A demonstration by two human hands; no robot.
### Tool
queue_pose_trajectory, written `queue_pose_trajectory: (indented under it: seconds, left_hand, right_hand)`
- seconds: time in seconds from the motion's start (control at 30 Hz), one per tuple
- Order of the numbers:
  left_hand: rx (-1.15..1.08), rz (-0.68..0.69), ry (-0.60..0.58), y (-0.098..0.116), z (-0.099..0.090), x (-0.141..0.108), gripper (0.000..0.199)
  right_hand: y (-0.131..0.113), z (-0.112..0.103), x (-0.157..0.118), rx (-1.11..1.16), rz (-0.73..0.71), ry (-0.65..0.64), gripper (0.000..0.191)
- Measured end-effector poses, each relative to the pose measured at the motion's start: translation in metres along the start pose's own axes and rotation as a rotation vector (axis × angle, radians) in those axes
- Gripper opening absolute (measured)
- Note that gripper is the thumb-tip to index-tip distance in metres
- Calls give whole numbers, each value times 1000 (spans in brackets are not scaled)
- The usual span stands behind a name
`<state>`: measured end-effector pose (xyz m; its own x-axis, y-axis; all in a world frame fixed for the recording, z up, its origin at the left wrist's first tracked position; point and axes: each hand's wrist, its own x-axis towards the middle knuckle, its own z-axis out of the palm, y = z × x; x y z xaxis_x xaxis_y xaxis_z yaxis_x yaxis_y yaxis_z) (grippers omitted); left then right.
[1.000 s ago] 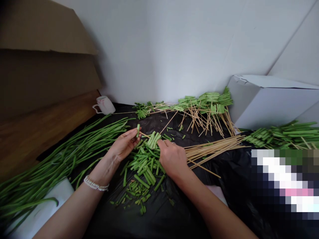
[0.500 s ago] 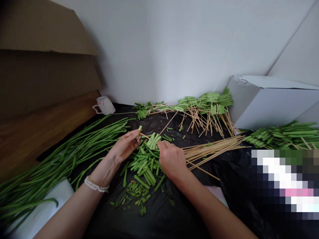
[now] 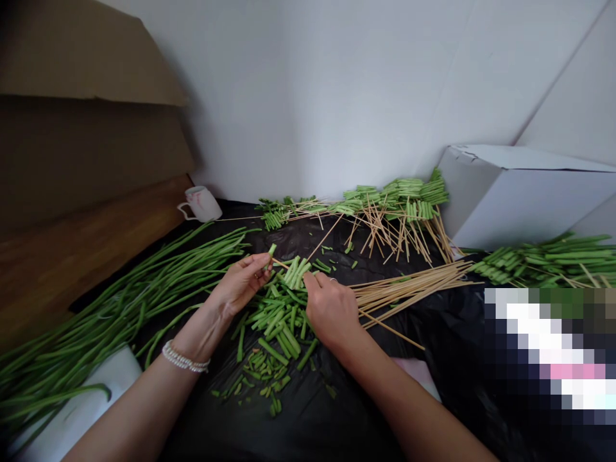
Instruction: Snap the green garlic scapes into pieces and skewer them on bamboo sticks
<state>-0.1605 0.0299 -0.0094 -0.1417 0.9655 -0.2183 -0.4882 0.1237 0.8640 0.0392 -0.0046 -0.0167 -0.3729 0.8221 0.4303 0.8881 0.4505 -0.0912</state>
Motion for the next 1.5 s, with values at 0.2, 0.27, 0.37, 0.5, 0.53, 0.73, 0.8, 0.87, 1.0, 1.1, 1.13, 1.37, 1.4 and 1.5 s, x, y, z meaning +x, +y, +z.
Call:
queue_pose_trajectory:
  seconds: [0.2, 0.27, 0.37, 0.5, 0.53, 0.73, 0.8, 0.87, 1.0, 1.1, 1.13, 1.37, 1.4, 1.5]
  left_hand:
    - [60, -7, -68, -9, 8, -7, 27]
    - [98, -9, -125, -14, 12, -12, 28]
    - [122, 26, -150, -16, 16, -15, 28]
    - [115, 8, -186, -14, 16, -16, 29]
    - [116, 7, -198, -14, 16, -16, 29]
    - [122, 66, -188, -17, 17, -16, 31]
    - [130, 78, -170, -18, 17, -16, 34]
    - [146, 95, -157, -18, 18, -16, 37]
    - [171, 144, -151, -18, 18, -16, 45]
    - [189, 139, -162, -16, 16, -15, 48]
    - [198, 127, -167, -14, 15, -15, 49]
    - [645, 254, -171, -6, -1, -4, 29]
    - [734, 286, -202, -6, -4, -2, 26]
    - [996, 404, -265, -6, -10, 1, 14]
  right_hand:
    - [-3, 0, 0, 40, 11, -41, 27]
    - [-3, -1, 1, 47, 6, -45, 27]
    - [-2, -2, 2, 42, 2, -41, 27]
    - [0, -3, 2, 50, -4, -23, 27]
    - [0, -2, 2, 51, -6, -17, 26]
    - [2, 0, 2, 36, -24, 15, 25]
    - [3, 0, 3, 40, -34, 29, 26]
    - [4, 0, 3, 50, -40, 40, 26]
    - [6, 0, 4, 71, -47, 39, 26]
    - [6, 0, 3, 71, -45, 47, 26]
    - [7, 0, 3, 64, -39, 55, 26]
    - [18, -3, 9, 13, 46, 177, 26]
    - [19, -3, 9, 13, 48, 191, 26]
    - [21, -2, 9, 11, 47, 217, 26]
